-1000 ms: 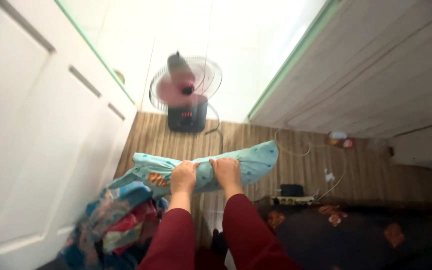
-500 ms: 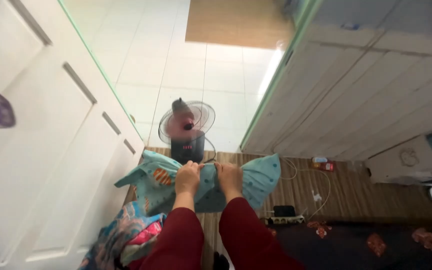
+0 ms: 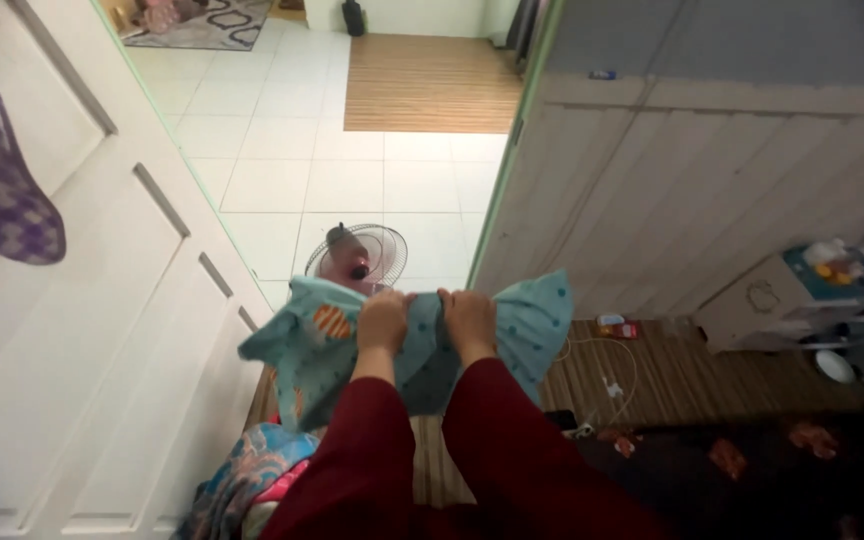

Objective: Arranging pillows and folding a blanket on a bed.

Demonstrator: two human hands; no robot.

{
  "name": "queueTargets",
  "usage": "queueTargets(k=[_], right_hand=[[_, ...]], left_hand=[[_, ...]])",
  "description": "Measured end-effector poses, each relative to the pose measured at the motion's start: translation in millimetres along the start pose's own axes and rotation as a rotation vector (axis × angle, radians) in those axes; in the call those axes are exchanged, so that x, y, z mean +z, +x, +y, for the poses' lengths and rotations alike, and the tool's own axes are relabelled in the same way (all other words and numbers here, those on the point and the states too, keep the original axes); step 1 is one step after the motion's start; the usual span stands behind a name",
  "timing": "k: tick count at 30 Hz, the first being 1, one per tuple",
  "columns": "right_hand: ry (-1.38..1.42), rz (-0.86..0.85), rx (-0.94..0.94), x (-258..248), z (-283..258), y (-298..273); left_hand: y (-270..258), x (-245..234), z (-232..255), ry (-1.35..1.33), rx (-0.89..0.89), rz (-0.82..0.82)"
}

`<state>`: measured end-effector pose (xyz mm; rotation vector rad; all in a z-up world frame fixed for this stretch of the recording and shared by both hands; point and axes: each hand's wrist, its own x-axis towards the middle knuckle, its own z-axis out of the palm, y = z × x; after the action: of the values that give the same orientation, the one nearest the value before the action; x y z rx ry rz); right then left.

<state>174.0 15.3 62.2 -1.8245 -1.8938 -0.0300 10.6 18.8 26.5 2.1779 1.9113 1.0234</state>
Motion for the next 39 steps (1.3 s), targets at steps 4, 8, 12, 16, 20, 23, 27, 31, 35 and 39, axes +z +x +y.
queueTargets(k=[4,8,12,16,20,23,27,31,35,39], right_hand=[[-0.007,0.085,-0.019,-18,7,10],[-0.030,0.164,-0.040,-38,12,23],[-0.060,0.191,-0.016,-56,22,31],[-0.073,0.257,-0.026,-73,40,44],[-0.078,0.351,-0.056,-93,60,50],[-0.085,0.412,-0.076,-110,73,49],[-0.150,0.374,-0.010,-123,94,45],[-0.218,0.359,0.061,-126,114,33],[-0.194,0.414,0.085,-135,133,23],[-0.226,0.422,0.192,-141,147,7]], left_hand=[[14,-13,25,-0.002,0.020,0.020],[34,-20,44,0.034,0.137,0.110],[46,-27,69,0.117,0.177,0.136],[58,-31,96,0.093,0.250,0.239],[69,-27,122,0.071,0.315,0.300],[75,-18,141,0.043,0.319,0.299],[73,-7,163,-0.009,0.358,0.350],[69,19,174,-0.024,0.410,0.325],[70,39,192,-0.058,0.457,0.343],[69,53,208,-0.086,0.528,0.261]])
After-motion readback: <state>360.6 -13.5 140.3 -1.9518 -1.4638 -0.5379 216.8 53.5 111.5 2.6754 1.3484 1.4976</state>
